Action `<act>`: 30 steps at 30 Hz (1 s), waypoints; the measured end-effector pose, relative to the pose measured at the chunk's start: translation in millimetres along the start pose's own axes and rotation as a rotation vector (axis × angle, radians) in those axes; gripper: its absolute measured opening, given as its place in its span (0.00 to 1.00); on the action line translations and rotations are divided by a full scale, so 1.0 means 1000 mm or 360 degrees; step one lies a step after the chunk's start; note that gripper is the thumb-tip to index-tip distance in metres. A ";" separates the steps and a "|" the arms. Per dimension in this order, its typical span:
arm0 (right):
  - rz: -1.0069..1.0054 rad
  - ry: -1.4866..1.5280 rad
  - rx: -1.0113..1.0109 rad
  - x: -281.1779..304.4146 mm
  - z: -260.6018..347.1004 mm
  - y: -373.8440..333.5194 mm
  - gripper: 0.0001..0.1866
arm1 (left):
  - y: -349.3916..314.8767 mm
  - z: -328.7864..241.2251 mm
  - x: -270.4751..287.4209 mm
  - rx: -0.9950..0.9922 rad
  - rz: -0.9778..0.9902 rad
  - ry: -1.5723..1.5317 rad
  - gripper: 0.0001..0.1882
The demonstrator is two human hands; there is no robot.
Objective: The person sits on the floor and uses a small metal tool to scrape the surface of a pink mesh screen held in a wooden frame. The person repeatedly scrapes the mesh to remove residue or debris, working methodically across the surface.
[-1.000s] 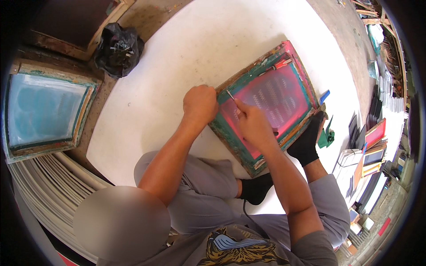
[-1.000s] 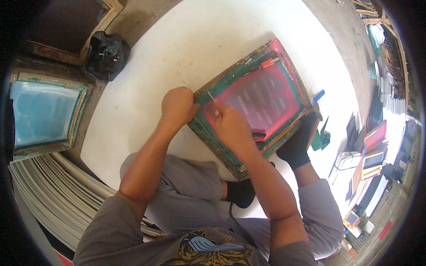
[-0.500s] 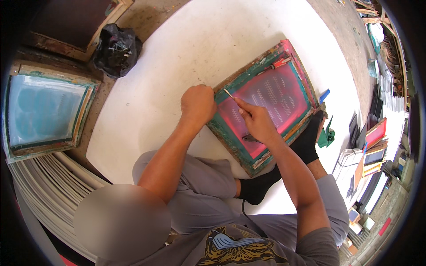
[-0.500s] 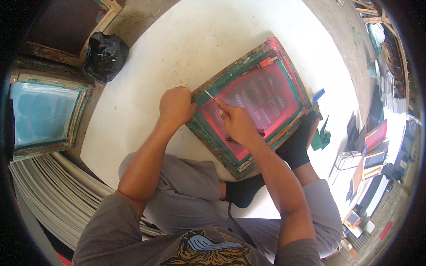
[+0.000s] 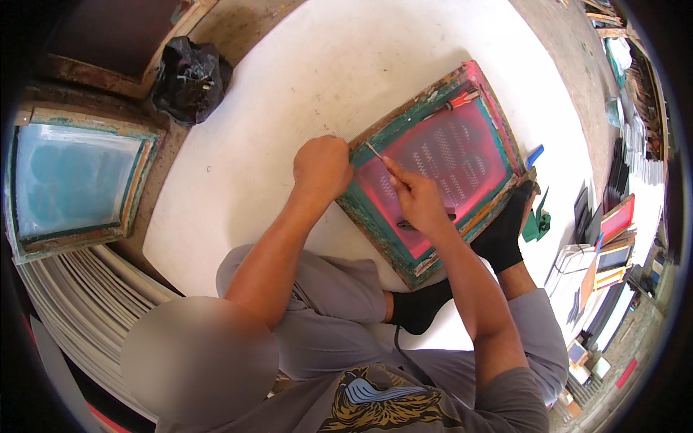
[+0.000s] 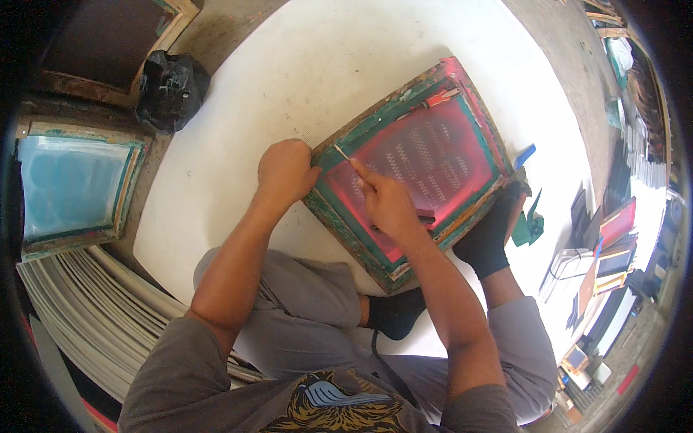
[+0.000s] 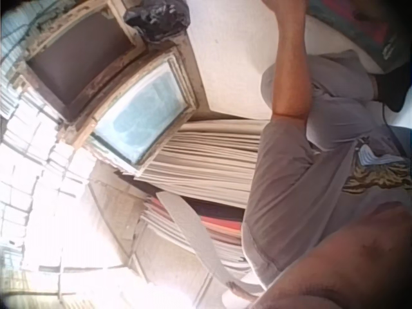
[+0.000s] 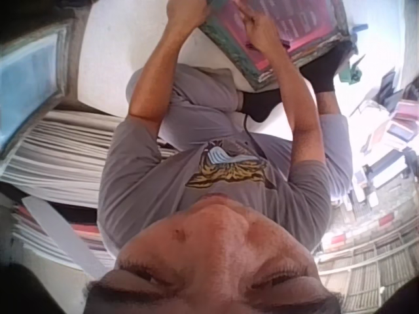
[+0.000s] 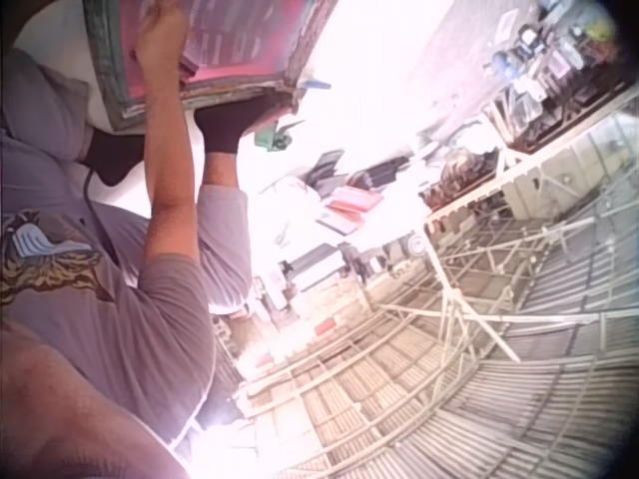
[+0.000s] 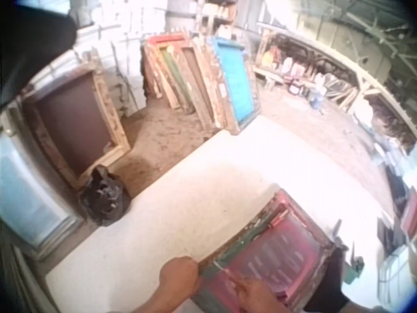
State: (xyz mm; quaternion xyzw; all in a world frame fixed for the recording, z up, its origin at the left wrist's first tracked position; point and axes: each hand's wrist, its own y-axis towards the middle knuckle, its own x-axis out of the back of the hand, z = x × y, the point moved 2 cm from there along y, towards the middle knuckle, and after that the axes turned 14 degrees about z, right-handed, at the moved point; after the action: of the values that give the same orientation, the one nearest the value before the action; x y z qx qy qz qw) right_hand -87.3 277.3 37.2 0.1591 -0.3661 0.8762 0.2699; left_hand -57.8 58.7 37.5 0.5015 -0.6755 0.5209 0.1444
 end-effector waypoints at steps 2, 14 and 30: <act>0.0090 0.0449 -0.0033 0.002 -0.008 0.002 0.22 | 0.001 -0.001 0.001 -0.0008 0.0009 0.0001 0.14; 0.0131 0.0607 0.0013 0.010 -0.011 0.013 0.22 | 0.001 -0.002 0.002 0.0048 0.0054 -0.0007 0.14; -0.0383 -0.0496 0.0091 -0.004 0.010 -0.015 0.23 | -0.002 -0.001 0.008 0.0040 0.0119 -0.0061 0.18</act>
State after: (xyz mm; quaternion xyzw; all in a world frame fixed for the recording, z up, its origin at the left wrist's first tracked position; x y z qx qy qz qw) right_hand -73.9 277.8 50.4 0.3431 -0.3569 0.8125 0.3079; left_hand -60.1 55.6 45.0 0.4875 -0.6899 0.5247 0.1057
